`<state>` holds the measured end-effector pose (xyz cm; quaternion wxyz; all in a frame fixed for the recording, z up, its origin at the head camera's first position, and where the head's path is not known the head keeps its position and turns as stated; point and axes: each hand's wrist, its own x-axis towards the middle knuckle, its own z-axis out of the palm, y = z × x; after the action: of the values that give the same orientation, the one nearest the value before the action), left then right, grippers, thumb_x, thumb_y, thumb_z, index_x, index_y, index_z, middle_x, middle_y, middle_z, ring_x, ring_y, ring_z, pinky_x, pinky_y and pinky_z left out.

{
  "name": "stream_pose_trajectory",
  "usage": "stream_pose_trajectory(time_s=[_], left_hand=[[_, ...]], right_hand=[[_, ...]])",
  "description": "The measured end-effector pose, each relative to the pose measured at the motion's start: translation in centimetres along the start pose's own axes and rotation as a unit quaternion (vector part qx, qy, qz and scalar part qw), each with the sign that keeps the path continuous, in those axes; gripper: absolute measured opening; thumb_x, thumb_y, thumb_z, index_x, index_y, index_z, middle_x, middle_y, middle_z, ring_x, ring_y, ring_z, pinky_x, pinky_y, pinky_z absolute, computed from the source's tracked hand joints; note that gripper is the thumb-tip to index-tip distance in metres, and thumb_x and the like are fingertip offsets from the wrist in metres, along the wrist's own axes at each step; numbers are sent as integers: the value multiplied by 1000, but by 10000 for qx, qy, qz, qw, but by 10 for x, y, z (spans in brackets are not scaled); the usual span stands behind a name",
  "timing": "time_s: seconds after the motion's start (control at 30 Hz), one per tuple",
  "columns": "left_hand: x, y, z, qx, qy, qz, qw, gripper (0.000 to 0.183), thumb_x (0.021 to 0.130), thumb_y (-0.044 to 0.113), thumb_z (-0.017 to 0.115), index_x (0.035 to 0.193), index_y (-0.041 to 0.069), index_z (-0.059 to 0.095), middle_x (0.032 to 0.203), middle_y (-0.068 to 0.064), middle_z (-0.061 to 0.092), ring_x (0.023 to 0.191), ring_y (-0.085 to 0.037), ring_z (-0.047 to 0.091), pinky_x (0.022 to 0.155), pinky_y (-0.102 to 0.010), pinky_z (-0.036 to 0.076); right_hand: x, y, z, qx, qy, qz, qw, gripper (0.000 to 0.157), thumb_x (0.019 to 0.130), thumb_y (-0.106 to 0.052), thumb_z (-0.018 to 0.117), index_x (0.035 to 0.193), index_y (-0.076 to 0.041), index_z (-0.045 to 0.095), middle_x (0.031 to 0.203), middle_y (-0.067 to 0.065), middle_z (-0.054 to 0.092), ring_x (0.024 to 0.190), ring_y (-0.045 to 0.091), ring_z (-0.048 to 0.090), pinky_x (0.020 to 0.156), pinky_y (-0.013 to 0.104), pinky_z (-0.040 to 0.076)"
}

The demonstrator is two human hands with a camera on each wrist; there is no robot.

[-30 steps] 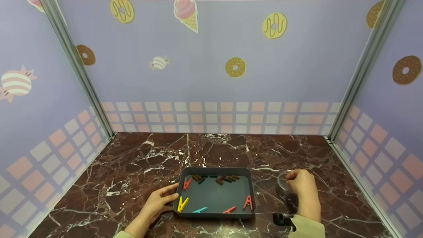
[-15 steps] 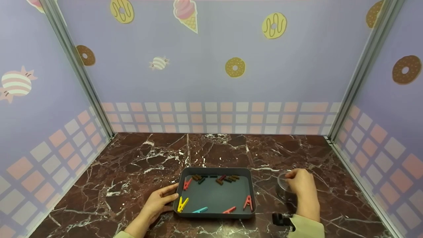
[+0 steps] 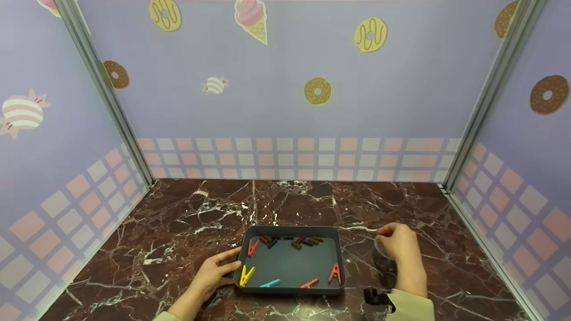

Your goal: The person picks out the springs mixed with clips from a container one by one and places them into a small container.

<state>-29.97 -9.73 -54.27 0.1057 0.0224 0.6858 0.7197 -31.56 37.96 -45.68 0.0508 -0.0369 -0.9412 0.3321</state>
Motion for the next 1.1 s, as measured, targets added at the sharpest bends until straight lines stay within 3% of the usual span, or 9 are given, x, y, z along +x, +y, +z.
stream_pose_trajectory(time_s=[0.6, 1.1], left_hand=[[-1, 1, 0, 85, 73, 33, 9999, 55, 97, 7, 69, 148, -4, 51, 152, -33, 47, 116, -28, 67, 78, -44, 66], [-1, 0, 0, 116, 65, 83, 9999, 55, 97, 7, 69, 148, -5, 51, 148, -33, 52, 115, -30, 69, 78, -44, 66]], right_hand=[[2, -34, 24, 148, 49, -482, 9987, 26, 98, -19, 69, 114, 1, 73, 111, 24, 73, 101, 40, 68, 84, 55, 58], [4, -60, 54, 463, 288, -841, 9950, 19, 95, -13, 71, 111, -2, 76, 105, 17, 77, 92, 28, 71, 76, 40, 59]])
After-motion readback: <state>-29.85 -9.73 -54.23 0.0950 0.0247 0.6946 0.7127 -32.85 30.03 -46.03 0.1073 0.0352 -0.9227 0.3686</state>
